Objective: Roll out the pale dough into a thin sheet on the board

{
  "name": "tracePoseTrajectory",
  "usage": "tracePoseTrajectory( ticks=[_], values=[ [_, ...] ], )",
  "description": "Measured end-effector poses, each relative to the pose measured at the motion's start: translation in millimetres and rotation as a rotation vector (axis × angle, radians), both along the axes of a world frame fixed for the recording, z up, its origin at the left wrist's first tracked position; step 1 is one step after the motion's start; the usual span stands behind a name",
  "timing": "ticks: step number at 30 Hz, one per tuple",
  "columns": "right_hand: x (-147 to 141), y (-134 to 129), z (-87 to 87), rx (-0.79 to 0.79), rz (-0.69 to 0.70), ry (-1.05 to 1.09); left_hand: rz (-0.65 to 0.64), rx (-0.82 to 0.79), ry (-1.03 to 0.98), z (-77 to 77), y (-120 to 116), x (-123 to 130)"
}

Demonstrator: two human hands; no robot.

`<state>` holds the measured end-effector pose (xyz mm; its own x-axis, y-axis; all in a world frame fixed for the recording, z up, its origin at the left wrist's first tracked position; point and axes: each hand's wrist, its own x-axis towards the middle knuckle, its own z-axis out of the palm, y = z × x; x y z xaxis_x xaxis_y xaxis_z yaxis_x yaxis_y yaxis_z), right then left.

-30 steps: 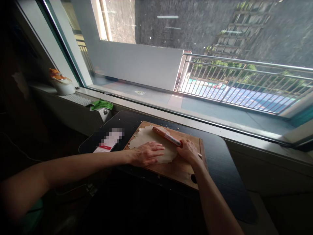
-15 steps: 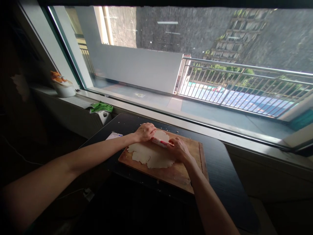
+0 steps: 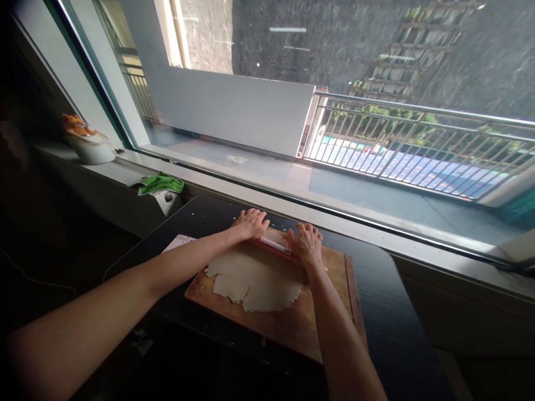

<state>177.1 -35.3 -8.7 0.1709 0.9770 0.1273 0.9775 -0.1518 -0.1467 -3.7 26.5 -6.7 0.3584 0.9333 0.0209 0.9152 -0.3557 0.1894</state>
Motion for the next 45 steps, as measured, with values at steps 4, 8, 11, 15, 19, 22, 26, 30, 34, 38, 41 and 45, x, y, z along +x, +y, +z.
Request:
tracePoseTrajectory(
  ticks=[4, 8, 11, 15, 19, 22, 26, 30, 34, 38, 41, 45],
  values=[
    [-7, -31, -12.4, -0.043, 0.224, -0.011, -0.167, 0.012, 0.023, -8.2, -18, -19],
    [-15, -68, -28.5, 0.075, 0.402, -0.074, -0.325, 0.043, 0.033, -19.4, -48, -46],
    [-6, -43, -22.5, 0.065, 0.352, -0.086, -0.25, 0.004, 0.042, -13.2, -28, -32],
    [7, -3, -7.7, -0.076, 0.126, -0.057, -0.119, -0.096, 0.063, 0.4, 11, -1],
    [-9, -40, -19.6, -0.023, 0.349, -0.057, -0.264, -0.075, 0.082, -5.0, -8, -22],
    [-24, -74, -30.3, 0.062, 0.461, -0.073, -0.368, 0.038, 0.079, -12.8, -32, -47],
    [-18, -50, -19.0, 0.038, 0.4, -0.086, -0.282, -0.03, 0.095, -9.1, -15, -34],
    [-9, -24, -2.9, -0.061, 0.245, -0.06, -0.184, -0.097, 0.125, -0.4, 10, -9],
    [-31, -75, -13.6, -0.062, 0.48, -0.003, -0.368, 0.004, 0.118, -9.9, -30, -50],
    [-48, -109, -27.6, 0.065, 0.604, -0.021, -0.46, 0.046, 0.086, -22.8, -72, -100],
    [-40, -72, -23.0, 0.055, 0.512, -0.046, -0.395, 0.044, 0.09, -18.2, -56, -89],
    [-27, -14, -5.8, -0.053, 0.29, -0.057, -0.249, -0.034, 0.12, -0.7, -13, -48]
  ],
)
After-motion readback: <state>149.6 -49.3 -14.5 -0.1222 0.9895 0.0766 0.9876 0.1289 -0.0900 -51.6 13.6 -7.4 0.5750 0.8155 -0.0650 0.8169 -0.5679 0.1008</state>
